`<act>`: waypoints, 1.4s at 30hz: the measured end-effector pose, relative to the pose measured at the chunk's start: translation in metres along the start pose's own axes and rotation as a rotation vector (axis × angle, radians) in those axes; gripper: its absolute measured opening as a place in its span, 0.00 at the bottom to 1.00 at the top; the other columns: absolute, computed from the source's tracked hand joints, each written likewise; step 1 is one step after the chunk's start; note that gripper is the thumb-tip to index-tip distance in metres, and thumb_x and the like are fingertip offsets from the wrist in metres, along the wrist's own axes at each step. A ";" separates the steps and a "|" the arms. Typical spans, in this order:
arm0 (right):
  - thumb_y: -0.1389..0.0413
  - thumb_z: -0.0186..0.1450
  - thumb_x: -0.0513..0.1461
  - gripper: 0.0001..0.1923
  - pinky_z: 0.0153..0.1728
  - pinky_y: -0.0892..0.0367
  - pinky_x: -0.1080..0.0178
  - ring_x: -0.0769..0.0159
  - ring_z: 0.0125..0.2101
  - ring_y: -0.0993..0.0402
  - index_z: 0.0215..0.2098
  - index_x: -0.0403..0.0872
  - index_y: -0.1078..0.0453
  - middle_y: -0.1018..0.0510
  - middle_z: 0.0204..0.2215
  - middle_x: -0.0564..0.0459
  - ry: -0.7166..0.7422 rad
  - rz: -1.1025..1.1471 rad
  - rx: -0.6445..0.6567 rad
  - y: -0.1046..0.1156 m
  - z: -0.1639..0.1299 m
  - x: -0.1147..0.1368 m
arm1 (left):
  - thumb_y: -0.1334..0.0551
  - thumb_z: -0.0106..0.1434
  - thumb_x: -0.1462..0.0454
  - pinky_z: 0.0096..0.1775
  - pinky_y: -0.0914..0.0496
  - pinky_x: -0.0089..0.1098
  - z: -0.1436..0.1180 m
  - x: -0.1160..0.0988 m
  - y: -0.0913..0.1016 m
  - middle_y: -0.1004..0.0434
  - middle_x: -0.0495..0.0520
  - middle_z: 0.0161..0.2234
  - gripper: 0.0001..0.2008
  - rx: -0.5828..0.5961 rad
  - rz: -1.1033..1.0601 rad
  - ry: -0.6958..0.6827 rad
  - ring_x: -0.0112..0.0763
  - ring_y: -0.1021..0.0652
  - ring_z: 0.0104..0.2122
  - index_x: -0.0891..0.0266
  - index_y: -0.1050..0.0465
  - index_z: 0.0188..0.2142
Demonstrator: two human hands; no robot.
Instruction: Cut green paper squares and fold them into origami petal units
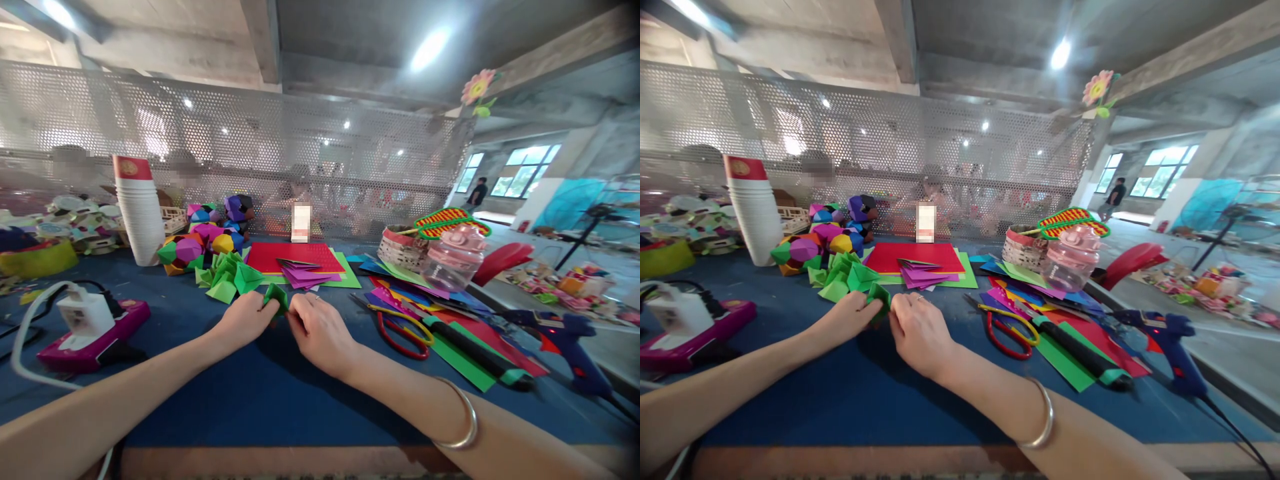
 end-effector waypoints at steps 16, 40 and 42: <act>0.47 0.70 0.38 0.09 0.29 0.46 0.64 0.65 0.24 0.33 0.30 0.50 0.36 0.28 0.23 0.56 -0.192 0.071 -0.065 0.003 0.009 -0.026 | 0.36 0.72 0.57 0.44 0.22 0.42 0.002 0.001 0.003 0.22 0.56 0.48 0.15 -0.025 -0.039 -0.079 0.40 0.20 0.43 0.65 0.25 0.51; 0.41 0.73 0.43 0.15 0.52 0.26 0.48 0.55 0.51 0.24 0.55 0.46 0.28 0.25 0.55 0.45 -0.262 -0.193 -0.091 0.003 0.106 -0.112 | 0.45 0.69 0.52 0.28 0.54 0.35 -0.027 -0.018 -0.011 0.46 0.46 0.16 0.26 -0.160 0.098 -0.530 0.28 0.46 0.19 0.60 0.46 0.18; 0.42 0.73 0.43 0.16 0.52 0.26 0.48 0.55 0.52 0.25 0.57 0.46 0.29 0.25 0.56 0.45 -0.292 -0.239 -0.094 0.008 0.115 -0.128 | 0.45 0.69 0.52 0.28 0.54 0.35 -0.028 -0.018 -0.011 0.45 0.47 0.16 0.26 -0.154 0.106 -0.531 0.29 0.44 0.20 0.60 0.46 0.18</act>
Point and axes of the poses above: each hand's wrist, its own z-axis towards the middle knuckle, its own y-axis out of the back of the hand, x = y × z, the point moved 3 cm from there along z, towards the middle knuckle
